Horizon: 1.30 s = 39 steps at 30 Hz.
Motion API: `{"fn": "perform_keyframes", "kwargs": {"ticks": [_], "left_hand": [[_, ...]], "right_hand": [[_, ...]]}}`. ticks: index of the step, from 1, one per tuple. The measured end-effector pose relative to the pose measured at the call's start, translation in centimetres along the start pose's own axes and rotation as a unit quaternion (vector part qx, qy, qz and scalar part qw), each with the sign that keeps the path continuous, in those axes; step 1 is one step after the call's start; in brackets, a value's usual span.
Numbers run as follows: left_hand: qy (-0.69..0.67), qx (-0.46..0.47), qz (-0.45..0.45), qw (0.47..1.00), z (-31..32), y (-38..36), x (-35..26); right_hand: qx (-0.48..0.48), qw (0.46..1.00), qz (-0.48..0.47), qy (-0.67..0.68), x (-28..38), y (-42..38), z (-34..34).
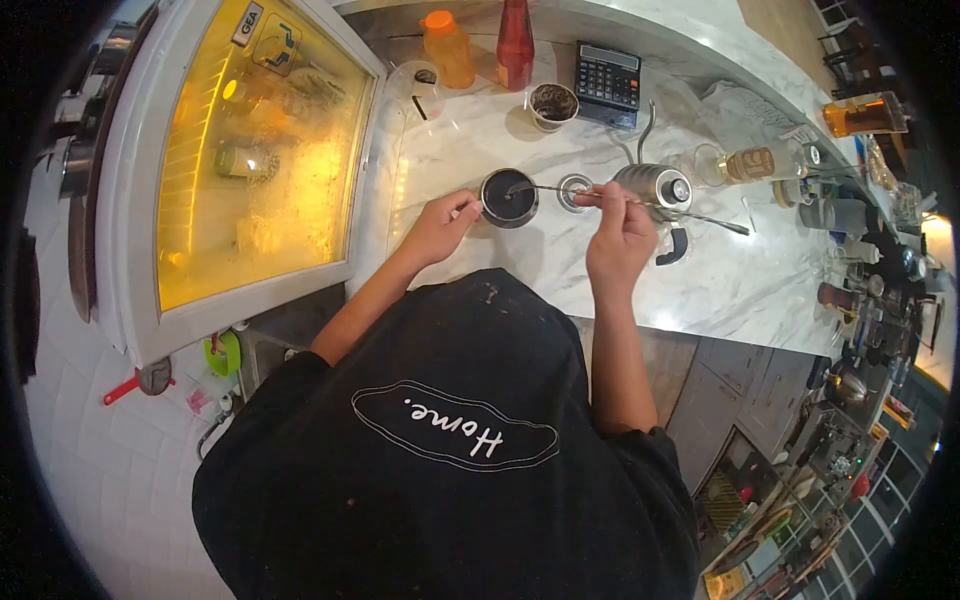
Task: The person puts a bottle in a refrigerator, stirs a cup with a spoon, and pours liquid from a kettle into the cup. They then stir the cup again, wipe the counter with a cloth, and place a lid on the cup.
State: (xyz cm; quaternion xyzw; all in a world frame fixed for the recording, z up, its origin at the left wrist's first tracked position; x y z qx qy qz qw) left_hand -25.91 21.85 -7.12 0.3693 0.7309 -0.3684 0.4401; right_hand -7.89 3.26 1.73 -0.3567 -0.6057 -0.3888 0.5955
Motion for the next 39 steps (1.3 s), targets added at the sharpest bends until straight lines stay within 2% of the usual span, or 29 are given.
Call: {"fn": "perform_keyframes", "kwargs": {"ticks": [6,7,17,20,28,33,39], "left_hand": [[-0.01,-0.02,0.025,0.999,-0.2,-0.1,-0.6],[-0.008,-0.021,0.031,0.999,-0.2,-0.1,-0.6],[0.028,-0.04,0.04,0.998,-0.2,-0.1,-0.6],[0.031,-0.044,0.035,0.998,-0.3,0.2,-0.6],[0.047,-0.046,0.033,0.997,-0.3,0.1,-0.6],[0.042,-0.044,0.024,0.998,-0.3,0.2,-0.7],[0.032,-0.055,0.042,0.997,-0.3,0.0,-0.8]], "right_hand": [[0.003,0.994,-0.04,-0.105,-2.4,-1.5,2.2],[0.009,0.994,-0.055,-0.091,-3.1,-1.6,2.5],[0.052,0.942,-0.231,-0.239,-2.8,-2.6,1.7],[0.103,0.902,-0.324,-0.265,-2.5,-3.0,2.5],[0.084,0.895,-0.333,-0.285,-2.5,-2.6,2.7],[0.117,0.891,-0.342,-0.273,-2.3,-3.4,3.4],[0.095,0.885,-0.344,-0.3,-2.4,-2.4,3.0]]}}
Point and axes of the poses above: each hand's wrist, its own y-axis towards the middle knuckle, its own z-axis out of the palm, x = y × z, the point moved 2 cm from there along y, towards the middle knuckle, and after that the axes turned 2 degrees about x, right-handed, at the moved point
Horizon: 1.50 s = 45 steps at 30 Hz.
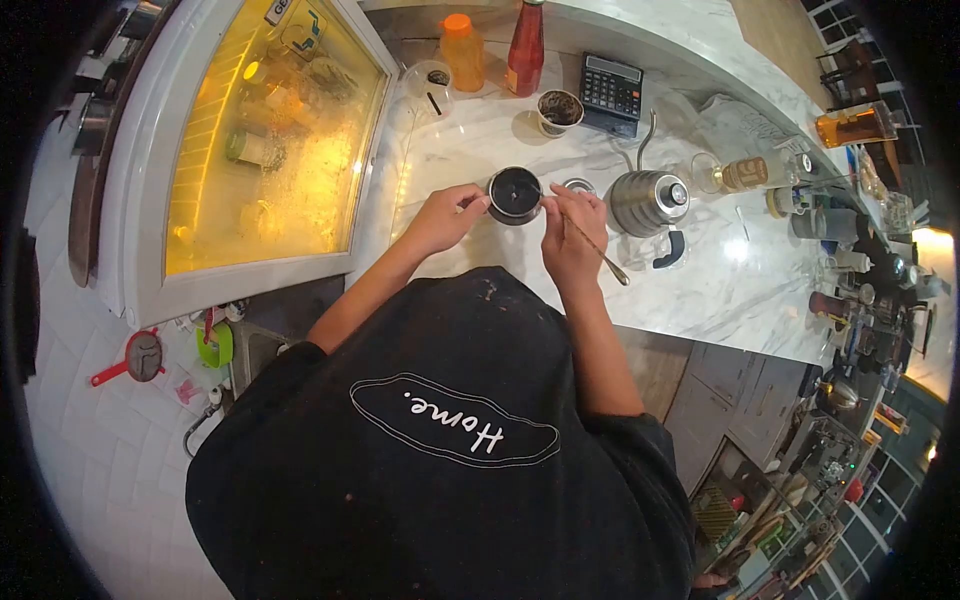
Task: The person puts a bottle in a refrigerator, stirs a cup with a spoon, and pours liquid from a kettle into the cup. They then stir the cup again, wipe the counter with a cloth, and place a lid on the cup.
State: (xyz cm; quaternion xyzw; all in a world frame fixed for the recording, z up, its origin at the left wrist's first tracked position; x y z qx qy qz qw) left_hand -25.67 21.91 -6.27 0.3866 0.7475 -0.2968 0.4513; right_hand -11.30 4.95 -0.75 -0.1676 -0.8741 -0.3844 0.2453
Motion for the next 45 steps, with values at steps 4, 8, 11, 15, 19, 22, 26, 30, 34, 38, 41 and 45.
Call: {"fn": "perform_keyframes", "kwargs": {"ticks": [4,8,11,15,19,22,26,30,34,38,41,45], "left_hand": [[0.019,0.056,-0.061,0.996,-0.6,0.1,-0.3],[0.018,0.056,-0.067,0.996,-0.4,0.4,-0.1],[0.021,0.057,-0.075,0.995,-0.4,0.2,-0.2],[0.019,0.053,-0.068,0.996,-0.5,0.3,-0.1],[0.017,0.058,-0.085,0.995,-0.4,0.6,-0.3],[0.021,0.038,-0.048,0.998,-0.5,0.4,-0.3],[0.052,-0.024,0.049,0.997,-0.3,0.5,0.5],[0.053,-0.023,0.033,0.998,-0.3,0.7,0.1],[0.047,-0.001,0.032,0.998,-0.7,1.0,0.3],[0.057,0.009,0.051,0.997,-0.6,1.5,0.9],[0.056,0.005,0.066,0.996,-0.7,1.7,0.6],[0.062,-0.001,0.066,0.996,-0.8,1.5,0.6]], "right_hand": [[0.016,1.0,-0.005,0.014,1.0,-0.3,-0.2],[0.023,0.999,-0.014,0.022,1.3,0.2,0.6],[0.019,1.0,-0.006,0.0,0.5,0.4,0.2],[0.026,0.999,-0.026,0.015,0.9,0.2,-0.2],[0.045,0.998,-0.048,0.014,1.9,1.0,0.5],[0.024,0.999,-0.017,-0.013,0.9,1.1,0.3],[0.033,0.999,-0.039,0.006,0.9,0.3,-0.3],[0.046,0.998,-0.032,0.013,1.5,0.4,0.6],[0.013,1.0,-0.004,-0.011,0.3,0.6,0.3],[0.016,1.0,-0.006,0.011,1.3,0.2,0.1],[0.024,0.999,-0.022,0.031,2.4,0.9,1.3],[0.013,1.0,0.002,-0.005,0.8,1.0,1.3]]}}
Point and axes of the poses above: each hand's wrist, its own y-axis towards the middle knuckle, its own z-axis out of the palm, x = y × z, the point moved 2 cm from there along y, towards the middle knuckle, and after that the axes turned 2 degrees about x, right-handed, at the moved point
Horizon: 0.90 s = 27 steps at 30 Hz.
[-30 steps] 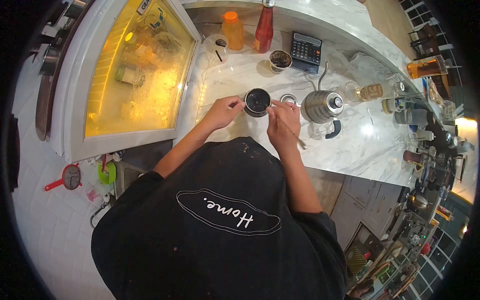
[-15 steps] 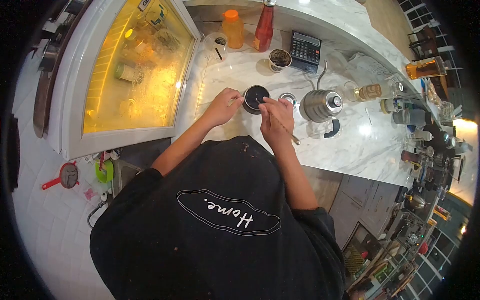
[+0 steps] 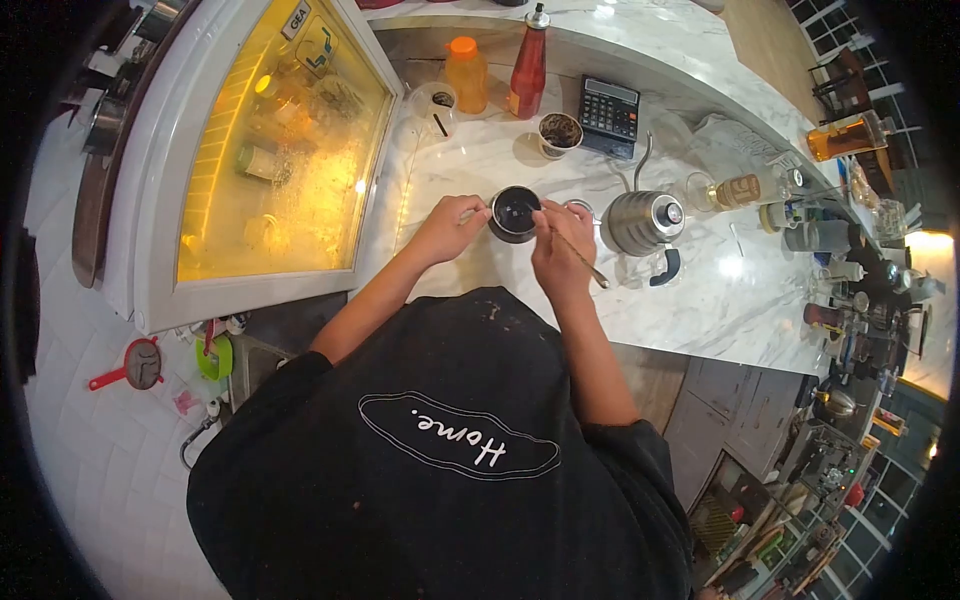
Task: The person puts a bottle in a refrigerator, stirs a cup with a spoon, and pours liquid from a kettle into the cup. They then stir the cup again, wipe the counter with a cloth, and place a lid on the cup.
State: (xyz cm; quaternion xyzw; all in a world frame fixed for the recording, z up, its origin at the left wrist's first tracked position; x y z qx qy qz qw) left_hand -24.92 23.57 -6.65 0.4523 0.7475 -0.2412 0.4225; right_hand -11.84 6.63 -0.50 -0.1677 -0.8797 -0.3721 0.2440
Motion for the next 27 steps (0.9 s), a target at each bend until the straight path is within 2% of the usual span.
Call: {"fn": "perform_keyframes", "kwargs": {"ticks": [3,6,9,13,20,27], "left_hand": [[-0.023,0.017,-0.043,0.999,-0.2,0.0,-0.2],[-0.04,0.006,-0.023,0.999,-0.3,0.1,-0.4],[-0.026,0.047,-0.078,0.995,-0.5,0.1,-0.8],[-0.032,0.053,-0.09,0.994,-0.5,0.0,-0.9],[-0.053,0.038,-0.078,0.995,-0.2,0.2,0.0],[-0.075,0.047,-0.106,0.99,0.1,0.1,0.5]], "right_hand": [[-0.013,1.0,-0.001,-0.008,-0.1,-0.9,-0.7],[-0.027,0.999,-0.025,0.012,0.6,-1.7,0.0],[-0.033,0.998,-0.045,0.017,1.3,-1.1,0.6],[-0.052,0.998,-0.022,-0.021,-0.1,-1.4,-0.2],[-0.001,0.999,-0.025,0.023,1.4,-1.5,0.4],[-0.009,1.0,0.001,-0.008,0.8,-1.9,-0.9]]}}
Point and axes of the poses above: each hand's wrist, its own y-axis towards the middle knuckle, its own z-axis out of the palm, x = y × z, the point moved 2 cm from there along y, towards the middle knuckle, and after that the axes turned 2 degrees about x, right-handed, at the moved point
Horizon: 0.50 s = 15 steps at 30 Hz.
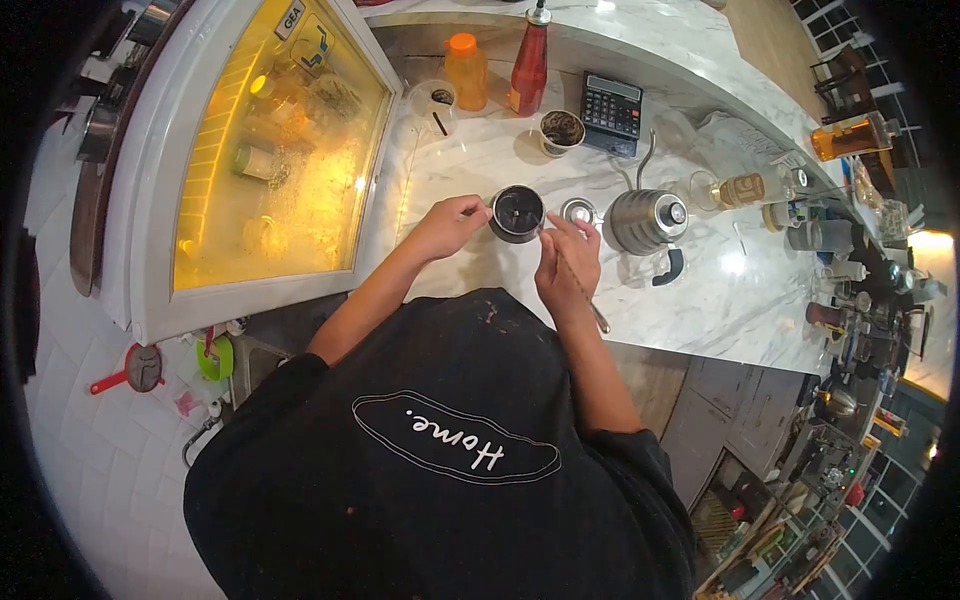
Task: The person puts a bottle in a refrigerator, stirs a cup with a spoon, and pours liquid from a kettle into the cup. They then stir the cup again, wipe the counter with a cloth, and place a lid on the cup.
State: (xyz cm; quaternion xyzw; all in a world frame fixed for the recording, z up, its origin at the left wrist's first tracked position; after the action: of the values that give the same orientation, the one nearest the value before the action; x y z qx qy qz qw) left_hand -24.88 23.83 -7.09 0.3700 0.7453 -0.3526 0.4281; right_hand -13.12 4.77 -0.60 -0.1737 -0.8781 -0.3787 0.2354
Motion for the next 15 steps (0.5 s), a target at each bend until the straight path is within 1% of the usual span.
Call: {"fn": "perform_keyframes", "kwargs": {"ticks": [3,4,8,11,15], "left_hand": [[0.001,0.061,-0.064,0.996,-0.4,0.3,-0.1],[0.002,0.066,-0.063,0.996,-0.5,0.4,-0.2],[0.012,0.083,-0.081,0.993,-0.9,0.3,-1.0],[0.0,0.08,-0.086,0.993,-0.8,0.3,-0.5],[-0.01,0.078,-0.073,0.994,-0.5,0.3,-0.1]], "right_hand": [[0.018,0.999,-0.01,0.045,0.7,-0.3,0.7],[0.034,0.999,-0.007,0.039,0.9,0.0,0.9],[-0.003,1.0,-0.018,0.014,-0.5,0.3,1.1],[-0.008,0.999,0.014,0.028,-0.5,0.3,-0.1],[0.016,0.998,-0.001,0.054,-0.2,-0.5,0.0]]}}
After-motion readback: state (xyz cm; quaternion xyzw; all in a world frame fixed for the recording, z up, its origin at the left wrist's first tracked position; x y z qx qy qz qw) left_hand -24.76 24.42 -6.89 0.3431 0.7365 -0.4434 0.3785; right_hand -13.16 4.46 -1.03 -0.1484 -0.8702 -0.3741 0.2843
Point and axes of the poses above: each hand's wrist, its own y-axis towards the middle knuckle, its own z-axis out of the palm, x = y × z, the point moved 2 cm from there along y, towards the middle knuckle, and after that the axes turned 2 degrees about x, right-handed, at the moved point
